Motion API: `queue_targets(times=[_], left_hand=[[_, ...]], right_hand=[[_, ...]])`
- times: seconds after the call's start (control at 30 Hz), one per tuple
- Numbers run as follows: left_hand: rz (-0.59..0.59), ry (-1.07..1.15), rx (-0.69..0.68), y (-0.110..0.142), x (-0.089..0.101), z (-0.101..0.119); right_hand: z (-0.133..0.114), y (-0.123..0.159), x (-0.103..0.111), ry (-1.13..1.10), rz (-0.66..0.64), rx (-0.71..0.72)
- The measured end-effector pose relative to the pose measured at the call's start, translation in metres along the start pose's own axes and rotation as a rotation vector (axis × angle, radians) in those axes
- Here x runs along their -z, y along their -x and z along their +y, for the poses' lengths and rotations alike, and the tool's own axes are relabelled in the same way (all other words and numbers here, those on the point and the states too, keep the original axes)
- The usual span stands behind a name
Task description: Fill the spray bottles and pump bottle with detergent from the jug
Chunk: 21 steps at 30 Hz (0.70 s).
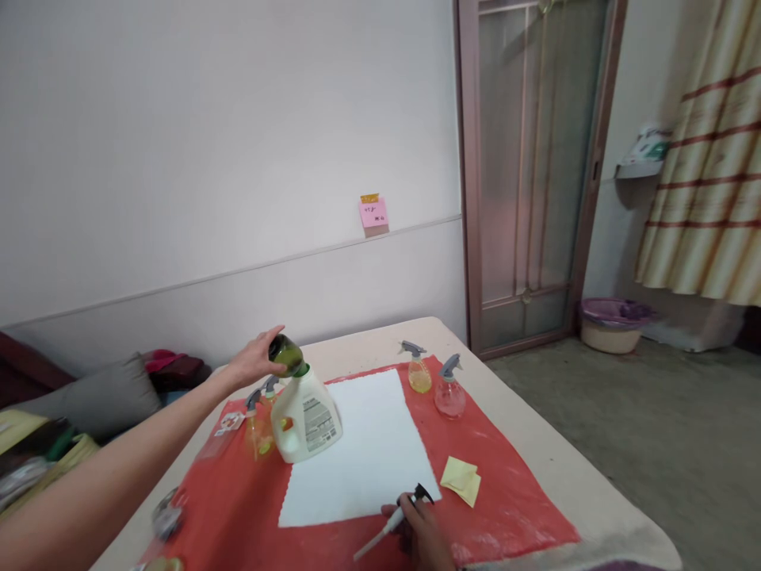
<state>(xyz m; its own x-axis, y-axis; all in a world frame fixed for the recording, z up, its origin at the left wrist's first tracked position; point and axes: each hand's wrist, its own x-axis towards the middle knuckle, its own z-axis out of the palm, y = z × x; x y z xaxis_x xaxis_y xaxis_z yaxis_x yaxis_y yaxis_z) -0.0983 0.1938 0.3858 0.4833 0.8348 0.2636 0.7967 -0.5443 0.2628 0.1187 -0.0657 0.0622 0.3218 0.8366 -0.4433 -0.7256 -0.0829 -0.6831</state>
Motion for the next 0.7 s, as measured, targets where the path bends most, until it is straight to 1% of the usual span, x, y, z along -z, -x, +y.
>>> queue_targets(times=[0.17, 0.37, 0.57, 0.7], left_hand=[[-0.015, -0.043, -0.080, 0.004, 0.001, 0.001], [0.018, 0.000, -0.106, 0.010, -0.003, -0.007], [0.094, 0.162, -0.055, 0.018, -0.011, -0.021], [0.185, 0.332, 0.056, 0.025, -0.020, -0.033]], right_hand=[[0.004, -0.003, -0.001, 0.003, 0.019, 0.023], [0.010, -0.004, -0.004, 0.000, 0.031, 0.078], [0.011, -0.004, -0.004, 0.006, 0.031, 0.088], [0.011, -0.003, -0.004, 0.007, 0.027, 0.089]])
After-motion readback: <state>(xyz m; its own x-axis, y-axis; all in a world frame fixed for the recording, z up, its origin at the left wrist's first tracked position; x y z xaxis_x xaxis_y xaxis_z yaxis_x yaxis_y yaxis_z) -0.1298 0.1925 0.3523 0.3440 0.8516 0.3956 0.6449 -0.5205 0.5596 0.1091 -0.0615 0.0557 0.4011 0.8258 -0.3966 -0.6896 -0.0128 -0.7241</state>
